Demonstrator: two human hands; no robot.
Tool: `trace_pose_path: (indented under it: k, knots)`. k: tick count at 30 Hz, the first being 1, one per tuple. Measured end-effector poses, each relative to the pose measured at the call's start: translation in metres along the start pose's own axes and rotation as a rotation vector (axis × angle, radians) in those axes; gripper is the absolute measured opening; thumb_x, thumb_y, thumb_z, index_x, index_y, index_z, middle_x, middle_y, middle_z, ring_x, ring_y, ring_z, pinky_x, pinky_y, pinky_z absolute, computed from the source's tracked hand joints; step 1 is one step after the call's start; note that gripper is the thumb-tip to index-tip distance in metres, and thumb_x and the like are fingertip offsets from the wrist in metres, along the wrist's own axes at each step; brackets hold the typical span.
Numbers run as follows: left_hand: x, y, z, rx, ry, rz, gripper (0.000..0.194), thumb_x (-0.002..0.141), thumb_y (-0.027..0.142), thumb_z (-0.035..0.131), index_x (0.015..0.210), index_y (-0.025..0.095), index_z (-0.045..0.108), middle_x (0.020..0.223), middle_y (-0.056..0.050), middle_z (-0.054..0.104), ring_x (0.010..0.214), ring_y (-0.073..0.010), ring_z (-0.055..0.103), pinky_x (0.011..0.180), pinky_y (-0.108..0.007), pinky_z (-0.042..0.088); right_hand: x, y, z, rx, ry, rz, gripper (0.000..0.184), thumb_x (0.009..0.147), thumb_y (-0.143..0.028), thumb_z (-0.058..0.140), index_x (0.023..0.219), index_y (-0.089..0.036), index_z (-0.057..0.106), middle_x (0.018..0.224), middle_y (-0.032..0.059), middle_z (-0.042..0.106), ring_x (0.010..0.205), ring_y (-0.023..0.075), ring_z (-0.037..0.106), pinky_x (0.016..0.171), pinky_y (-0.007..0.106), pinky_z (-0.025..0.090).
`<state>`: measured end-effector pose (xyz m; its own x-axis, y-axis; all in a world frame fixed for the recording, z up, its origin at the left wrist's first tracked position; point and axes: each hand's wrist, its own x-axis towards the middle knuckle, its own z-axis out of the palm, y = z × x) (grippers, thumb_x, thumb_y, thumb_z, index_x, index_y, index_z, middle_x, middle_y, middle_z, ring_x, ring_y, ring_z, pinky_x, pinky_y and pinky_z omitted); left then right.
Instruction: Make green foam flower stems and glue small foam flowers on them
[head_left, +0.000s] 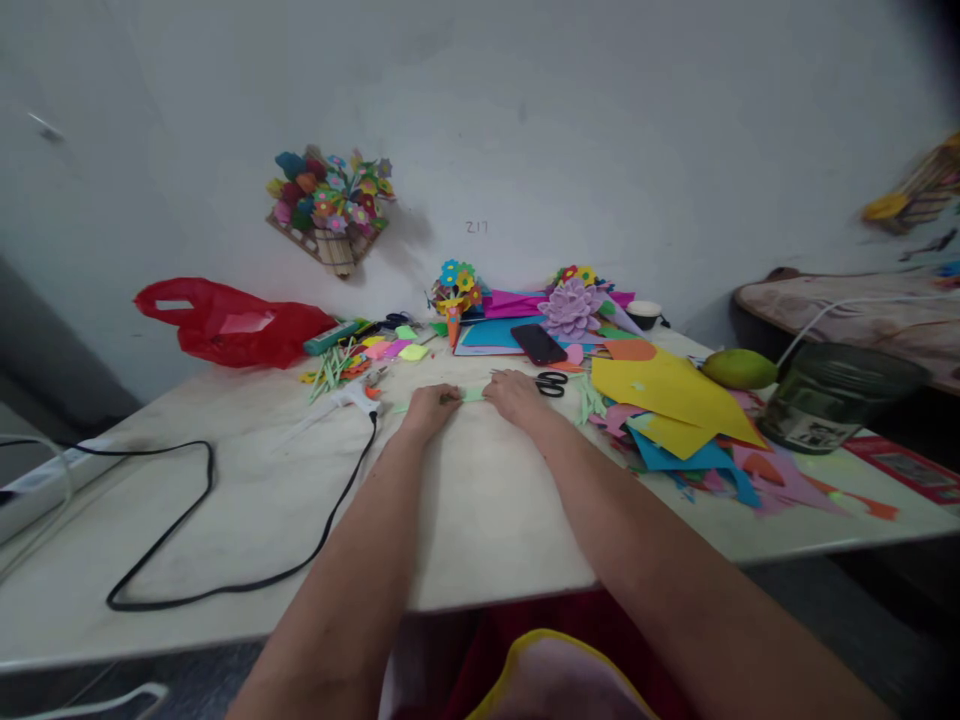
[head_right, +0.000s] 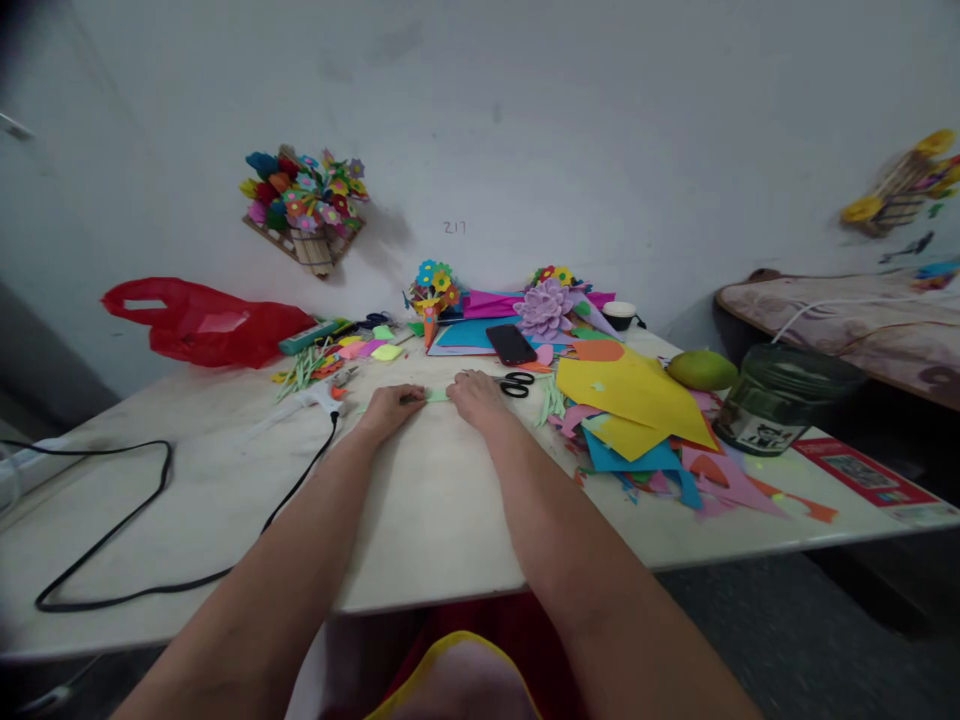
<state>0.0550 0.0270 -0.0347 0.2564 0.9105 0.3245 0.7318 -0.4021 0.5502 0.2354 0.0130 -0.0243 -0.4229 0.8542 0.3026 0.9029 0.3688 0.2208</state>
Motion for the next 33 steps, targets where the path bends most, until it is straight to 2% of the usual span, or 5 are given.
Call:
trace_pose_path:
  k: [9,13,18,27,33]
  knots:
    - [0.0,0.004,-0.004,0.173,-0.027,0.023,0.019,0.073,0.022,0.054,0.086,0.022,0.067,0.096,-0.001,0.067,0.089,-0.0156,0.059,0.082,-0.024,0.043,0.002,-0.006,-0.001,-0.035,0.013,-0.068,0.029,0.086,-0.013,0.035,0.091,-0.016,0.064,0.097,0.0109,0.06,0.097,0.0202,0.049,0.078,0.032,0.034]
    - [0.0,0.01,-0.005,0.342,-0.045,0.028,0.022,0.076,0.024,0.049,0.09,0.025,0.066,0.097,-0.002,0.066,0.091,-0.0169,0.058,0.081,-0.025,0.042,0.003,-0.005,-0.001,-0.035,-0.009,-0.026,0.03,0.087,-0.017,0.036,0.093,-0.017,0.065,0.099,0.0108,0.061,0.097,0.0198,0.05,0.078,0.03,0.035]
    - [-0.001,0.014,-0.004,0.468,-0.049,0.019,0.025,0.079,0.028,0.043,0.092,0.024,0.064,0.093,-0.006,0.065,0.089,-0.0186,0.058,0.078,-0.026,0.042,0.004,-0.005,0.001,-0.036,0.003,-0.042,0.029,0.087,-0.025,0.037,0.092,-0.021,0.066,0.098,0.0091,0.061,0.095,0.0204,0.05,0.075,0.03,0.035]
    - [-0.001,0.012,-0.003,0.387,-0.046,0.012,0.025,0.078,0.026,0.045,0.095,0.023,0.064,0.098,-0.005,0.064,0.092,-0.0171,0.057,0.081,-0.025,0.041,0.007,-0.014,-0.002,-0.029,0.04,-0.079,0.029,0.087,-0.022,0.037,0.09,-0.019,0.066,0.094,0.0099,0.063,0.094,0.0202,0.051,0.076,0.029,0.034]
    - [0.0,0.009,-0.002,0.272,-0.051,0.048,0.024,0.075,0.021,0.047,0.09,0.022,0.066,0.098,-0.003,0.066,0.092,-0.0166,0.058,0.084,-0.024,0.041,0.01,-0.015,0.002,0.019,0.041,-0.082,0.028,0.087,-0.022,0.038,0.089,-0.017,0.066,0.094,0.0102,0.063,0.093,0.0195,0.051,0.076,0.028,0.034]
